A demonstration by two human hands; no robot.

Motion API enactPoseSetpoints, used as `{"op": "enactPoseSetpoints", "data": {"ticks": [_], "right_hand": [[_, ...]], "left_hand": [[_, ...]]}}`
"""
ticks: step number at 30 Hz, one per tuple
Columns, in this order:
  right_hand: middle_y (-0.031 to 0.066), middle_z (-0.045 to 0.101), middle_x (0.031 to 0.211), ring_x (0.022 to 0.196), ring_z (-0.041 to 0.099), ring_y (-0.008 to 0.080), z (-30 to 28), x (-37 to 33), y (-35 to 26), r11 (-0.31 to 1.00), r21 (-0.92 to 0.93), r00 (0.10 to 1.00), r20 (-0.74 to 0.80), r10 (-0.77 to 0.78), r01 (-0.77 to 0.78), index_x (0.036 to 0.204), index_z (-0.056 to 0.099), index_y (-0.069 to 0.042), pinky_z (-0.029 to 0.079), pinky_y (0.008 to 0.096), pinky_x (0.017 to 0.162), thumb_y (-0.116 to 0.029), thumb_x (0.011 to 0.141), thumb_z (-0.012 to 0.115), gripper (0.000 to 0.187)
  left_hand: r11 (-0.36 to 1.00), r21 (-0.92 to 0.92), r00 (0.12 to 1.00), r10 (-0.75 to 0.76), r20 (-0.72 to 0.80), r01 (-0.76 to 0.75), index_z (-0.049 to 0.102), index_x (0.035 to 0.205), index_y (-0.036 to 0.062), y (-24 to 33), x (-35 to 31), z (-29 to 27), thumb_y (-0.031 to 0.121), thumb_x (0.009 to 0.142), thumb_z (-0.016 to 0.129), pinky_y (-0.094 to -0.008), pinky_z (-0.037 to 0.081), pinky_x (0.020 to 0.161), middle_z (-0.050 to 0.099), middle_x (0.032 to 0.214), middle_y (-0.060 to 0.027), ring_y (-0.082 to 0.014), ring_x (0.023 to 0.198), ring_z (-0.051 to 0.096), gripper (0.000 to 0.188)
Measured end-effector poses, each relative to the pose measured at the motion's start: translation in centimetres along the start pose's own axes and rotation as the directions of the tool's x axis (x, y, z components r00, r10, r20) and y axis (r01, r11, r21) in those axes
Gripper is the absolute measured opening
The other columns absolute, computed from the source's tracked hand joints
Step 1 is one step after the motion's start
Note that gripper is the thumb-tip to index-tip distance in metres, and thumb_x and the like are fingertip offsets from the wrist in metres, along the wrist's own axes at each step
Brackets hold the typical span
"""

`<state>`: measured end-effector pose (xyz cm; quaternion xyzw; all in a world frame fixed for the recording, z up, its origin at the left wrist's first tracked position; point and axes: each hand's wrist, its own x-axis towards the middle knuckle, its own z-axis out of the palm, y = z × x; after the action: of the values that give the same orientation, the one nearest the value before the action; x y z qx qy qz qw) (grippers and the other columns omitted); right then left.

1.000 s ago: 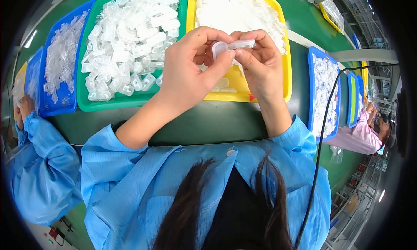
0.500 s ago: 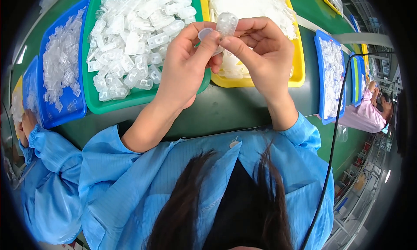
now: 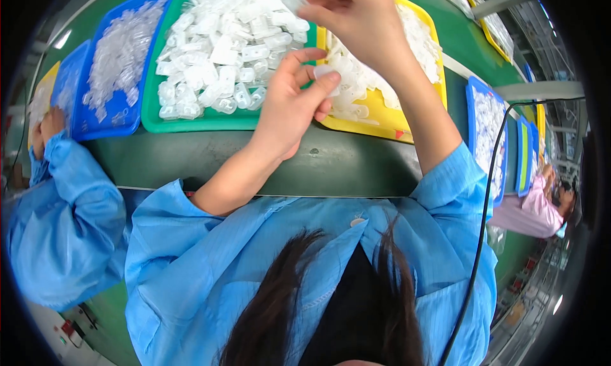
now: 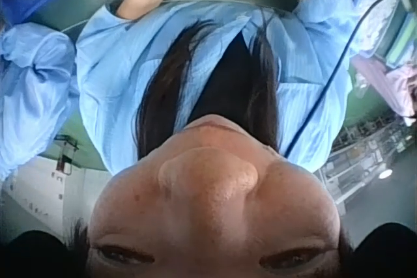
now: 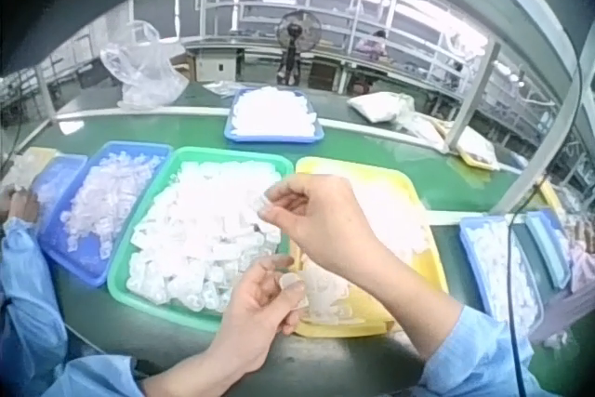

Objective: The person assembles small transparent plastic components by hand at a factory workbench.

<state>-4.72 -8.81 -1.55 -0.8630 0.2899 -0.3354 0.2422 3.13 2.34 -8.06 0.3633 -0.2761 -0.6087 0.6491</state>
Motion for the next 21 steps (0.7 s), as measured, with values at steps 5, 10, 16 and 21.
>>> {"op": "enactPoseSetpoints", "data": {"ticks": [5, 10, 16, 21], "right_hand": [[0.0136, 0.064, 0.078, 0.07, 0.062, 0.0161, 1.9, 2.4, 1.6, 0.994, 0.102, 0.999, -0.016, 0.042, -0.04, 0.092, 0.061, 0.007, 0.049, 0.0255, 0.064, -0.011, 0.075, 0.066, 0.026], [0.0082, 0.066, 0.083, 0.075, 0.062, 0.0151, -3.4, -1.2, 4.0, 0.996, -0.083, 0.995, 0.094, 0.025, -0.017, 0.091, 0.064, 0.001, 0.049, 0.0258, 0.069, -0.017, 0.078, 0.064, 0.022], [0.0096, 0.066, 0.081, 0.069, 0.062, 0.0185, -10.3, -8.9, 6.0, 0.983, -0.167, 0.989, 0.107, 0.099, -0.08, 0.089, 0.064, -0.001, 0.049, 0.027, 0.064, -0.014, 0.079, 0.062, 0.018], [0.0106, 0.065, 0.076, 0.062, 0.06, 0.0181, -14.1, -15.4, 7.7, 0.936, -0.263, 0.969, 0.012, 0.245, -0.233, 0.087, 0.064, 0.001, 0.048, 0.0268, 0.06, -0.013, 0.078, 0.062, 0.017]], "left_hand": [[0.558, 0.75, 0.929, 0.3, 0.218, -0.356, 0.052, 0.099, 0.0026, 0.9, -0.4, 0.3, 0.004, 0.078, 0.06, -0.0243, 0.042, 0.049, 0.054, 0.081, -0.0082, -0.0144, 0.058, 0.054, 0.022], [-0.275, 0.784, 0.645, 0.45, 0.617, -0.557, 0.056, 0.094, 0.0052, 5.0, 5.1, -4.1, 0.003, 0.078, 0.056, -0.0359, 0.047, 0.065, 0.056, 0.092, -0.0101, -0.029, 0.081, 0.058, 0.016], [-0.413, 0.827, 0.709, 0.443, 0.549, -0.382, 0.058, 0.091, 0.0052, 5.9, 10.2, -8.7, 0.018, 0.085, 0.049, -0.0413, 0.043, 0.081, 0.058, 0.095, -0.0135, -0.0321, 0.092, 0.054, 0.016], [-0.418, 0.845, 0.671, 0.524, 0.525, -0.334, 0.058, 0.096, 0.0009, 7.3, 14.5, -12.0, 0.024, 0.087, 0.047, -0.041, 0.043, 0.081, 0.06, 0.096, -0.0186, -0.0362, 0.092, 0.055, 0.027]]}}
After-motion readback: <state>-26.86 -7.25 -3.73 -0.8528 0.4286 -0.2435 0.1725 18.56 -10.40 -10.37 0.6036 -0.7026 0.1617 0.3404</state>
